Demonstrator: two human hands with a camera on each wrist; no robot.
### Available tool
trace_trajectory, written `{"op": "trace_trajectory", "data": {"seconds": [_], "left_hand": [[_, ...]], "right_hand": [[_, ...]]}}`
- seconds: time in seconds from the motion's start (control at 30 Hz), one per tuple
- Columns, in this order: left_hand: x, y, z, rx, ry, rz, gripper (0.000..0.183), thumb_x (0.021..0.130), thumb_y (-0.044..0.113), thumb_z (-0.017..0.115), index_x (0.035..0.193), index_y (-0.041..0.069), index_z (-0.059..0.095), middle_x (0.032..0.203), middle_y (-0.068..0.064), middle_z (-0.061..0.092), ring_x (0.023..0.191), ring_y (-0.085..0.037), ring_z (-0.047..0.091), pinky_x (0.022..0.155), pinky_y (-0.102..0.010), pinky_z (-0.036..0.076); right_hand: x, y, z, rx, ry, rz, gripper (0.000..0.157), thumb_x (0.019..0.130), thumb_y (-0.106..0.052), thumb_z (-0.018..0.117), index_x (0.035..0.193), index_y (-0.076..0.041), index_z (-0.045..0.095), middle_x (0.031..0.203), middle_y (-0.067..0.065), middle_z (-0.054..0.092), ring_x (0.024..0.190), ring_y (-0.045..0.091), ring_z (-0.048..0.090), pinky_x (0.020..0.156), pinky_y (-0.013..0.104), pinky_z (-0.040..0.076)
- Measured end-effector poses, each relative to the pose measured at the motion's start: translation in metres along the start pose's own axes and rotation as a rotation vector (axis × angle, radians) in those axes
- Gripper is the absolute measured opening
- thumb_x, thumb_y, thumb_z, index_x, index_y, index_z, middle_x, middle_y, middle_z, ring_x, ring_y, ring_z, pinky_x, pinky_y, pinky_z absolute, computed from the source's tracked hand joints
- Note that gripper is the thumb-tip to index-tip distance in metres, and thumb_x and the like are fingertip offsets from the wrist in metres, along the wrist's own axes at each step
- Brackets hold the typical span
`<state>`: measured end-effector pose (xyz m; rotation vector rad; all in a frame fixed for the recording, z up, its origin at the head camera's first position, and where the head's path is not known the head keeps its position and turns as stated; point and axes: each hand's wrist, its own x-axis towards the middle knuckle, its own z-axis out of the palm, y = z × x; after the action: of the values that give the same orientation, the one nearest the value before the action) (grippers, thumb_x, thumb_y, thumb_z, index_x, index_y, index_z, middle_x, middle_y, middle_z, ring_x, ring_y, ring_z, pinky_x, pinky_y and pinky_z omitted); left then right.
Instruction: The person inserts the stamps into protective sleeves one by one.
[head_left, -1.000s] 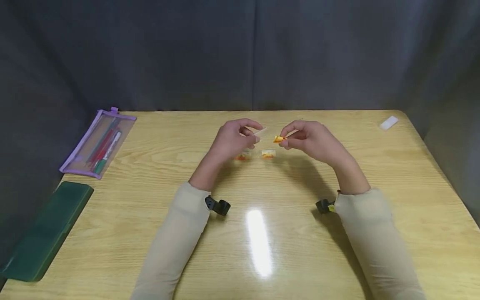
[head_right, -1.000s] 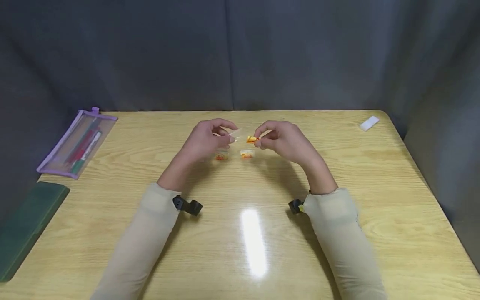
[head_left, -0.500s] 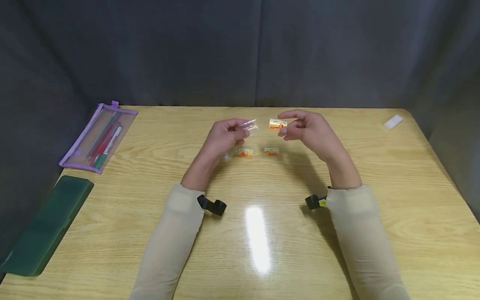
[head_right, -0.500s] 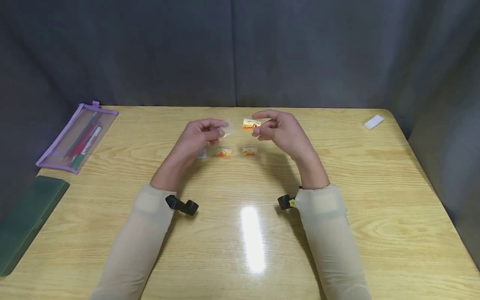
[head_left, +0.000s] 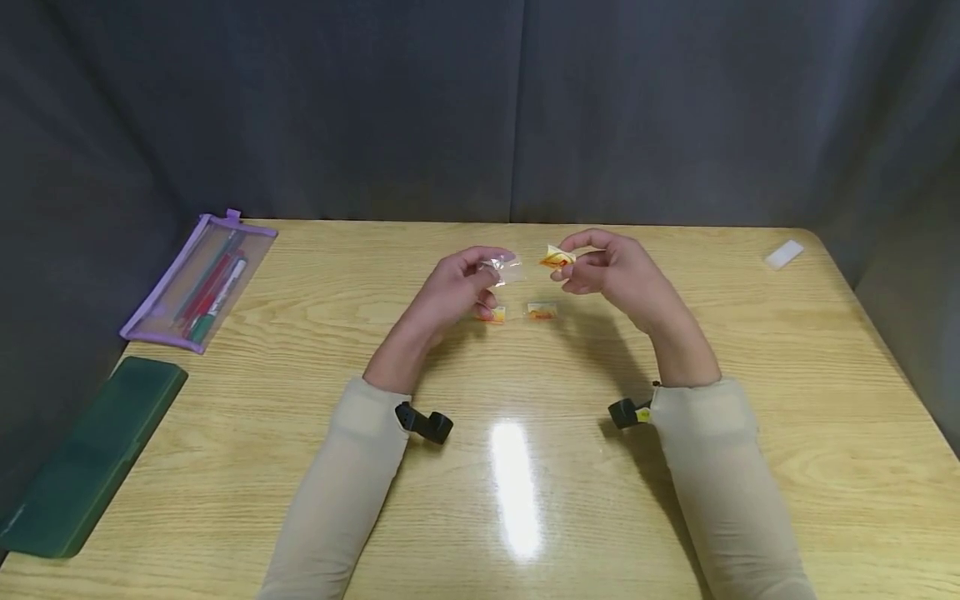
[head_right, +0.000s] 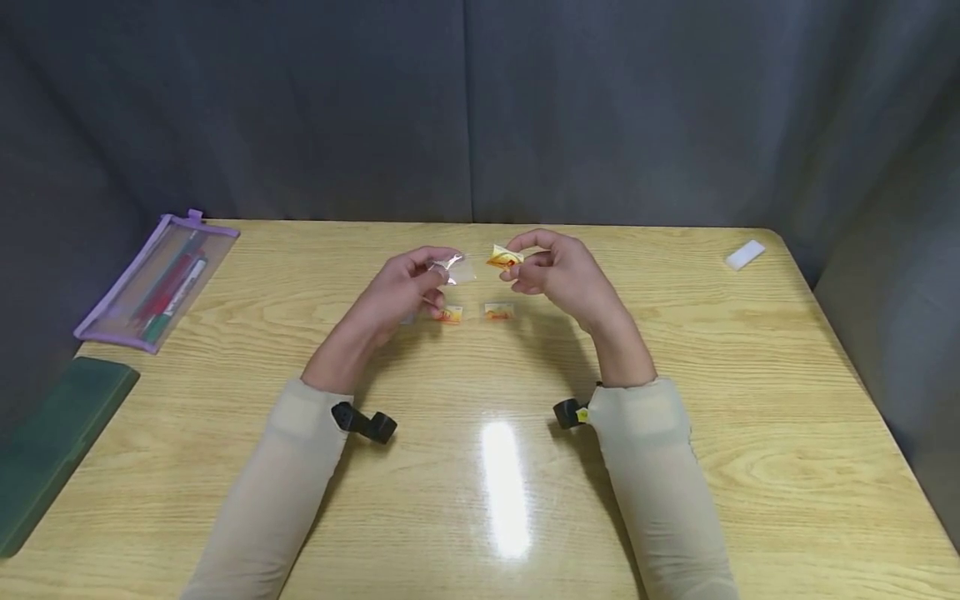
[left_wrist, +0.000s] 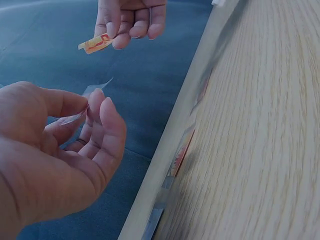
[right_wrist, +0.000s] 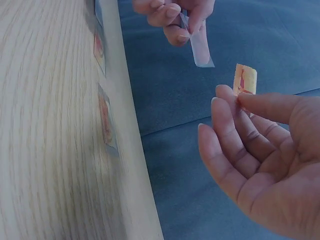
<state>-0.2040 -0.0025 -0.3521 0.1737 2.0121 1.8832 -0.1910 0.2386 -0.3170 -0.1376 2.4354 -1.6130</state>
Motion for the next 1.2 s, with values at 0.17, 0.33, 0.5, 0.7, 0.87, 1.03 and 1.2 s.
{"op": "trace_trajectory", "data": {"seconds": [0.17, 0.33, 0.5, 0.7, 0.87, 1.03, 1.2], "left_hand": [[0.0012, 0.0022, 0.0009, -0.019, 0.011, 0.019, 0.036, 0.103, 0.008, 0.057, 0.137, 0.017, 0.058, 0.096, -0.011, 0.057, 0.065, -0.015, 0.058, 0.059, -0.026, 0.056], [0.0026, 0.0027, 0.001, -0.089, 0.062, 0.041, 0.034, 0.097, 0.007, 0.066, 0.129, 0.007, 0.057, 0.084, -0.003, 0.064, 0.063, -0.014, 0.059, 0.061, -0.027, 0.054], [0.002, 0.0009, 0.0012, -0.128, 0.085, 0.05, 0.018, 0.097, 0.009, 0.066, 0.115, 0.004, 0.065, 0.086, -0.002, 0.067, 0.061, -0.011, 0.059, 0.06, -0.026, 0.053], [0.001, -0.0011, 0.0014, -0.124, 0.093, 0.066, 0.022, 0.099, 0.015, 0.067, 0.117, 0.002, 0.07, 0.091, -0.003, 0.069, 0.061, -0.009, 0.061, 0.063, -0.026, 0.056], [0.0, -0.0036, 0.0022, -0.118, 0.109, 0.07, 0.024, 0.097, 0.021, 0.071, 0.114, 0.005, 0.075, 0.089, -0.002, 0.074, 0.062, -0.009, 0.065, 0.062, -0.023, 0.056], [0.0009, -0.0056, 0.0027, -0.122, 0.162, 0.058, 0.028, 0.095, 0.028, 0.074, 0.112, 0.007, 0.077, 0.089, -0.002, 0.077, 0.064, -0.01, 0.068, 0.06, -0.02, 0.056], [0.0006, -0.0051, 0.0028, -0.125, 0.184, 0.041, 0.03, 0.094, 0.03, 0.075, 0.112, 0.007, 0.077, 0.089, -0.003, 0.078, 0.064, -0.01, 0.07, 0.059, -0.02, 0.056]], "right_hand": [[0.0011, -0.001, -0.0006, -0.012, 0.0, 0.003, 0.026, 0.099, -0.002, 0.048, 0.123, -0.004, 0.058, 0.098, 0.012, 0.075, 0.084, 0.015, 0.073, 0.086, 0.033, 0.061], [0.0022, -0.0032, 0.0, -0.001, 0.008, 0.004, 0.024, 0.099, -0.001, 0.048, 0.121, -0.002, 0.058, 0.095, 0.01, 0.075, 0.082, 0.013, 0.073, 0.085, 0.033, 0.061], [0.0026, -0.0034, 0.0019, 0.001, 0.006, 0.005, 0.02, 0.099, -0.003, 0.051, 0.118, -0.001, 0.06, 0.094, 0.006, 0.075, 0.083, 0.012, 0.073, 0.084, 0.032, 0.061], [0.0023, -0.0024, 0.0031, -0.006, 0.015, 0.005, 0.022, 0.102, -0.015, 0.06, 0.117, -0.001, 0.064, 0.103, 0.009, 0.075, 0.088, 0.021, 0.074, 0.082, 0.028, 0.061], [0.0014, -0.0003, 0.0034, 0.048, 0.048, 0.008, 0.023, 0.101, -0.014, 0.06, 0.117, 0.002, 0.066, 0.098, 0.002, 0.073, 0.085, 0.017, 0.074, 0.081, 0.025, 0.06], [0.001, 0.0006, 0.0036, 0.094, 0.078, 0.003, 0.025, 0.101, -0.015, 0.063, 0.117, 0.004, 0.066, 0.092, -0.003, 0.073, 0.079, 0.013, 0.073, 0.078, 0.024, 0.06], [0.0012, 0.0018, 0.0045, 0.107, 0.078, 0.002, 0.026, 0.101, -0.016, 0.063, 0.117, 0.004, 0.066, 0.092, -0.003, 0.072, 0.078, 0.01, 0.071, 0.076, 0.023, 0.06]]}}
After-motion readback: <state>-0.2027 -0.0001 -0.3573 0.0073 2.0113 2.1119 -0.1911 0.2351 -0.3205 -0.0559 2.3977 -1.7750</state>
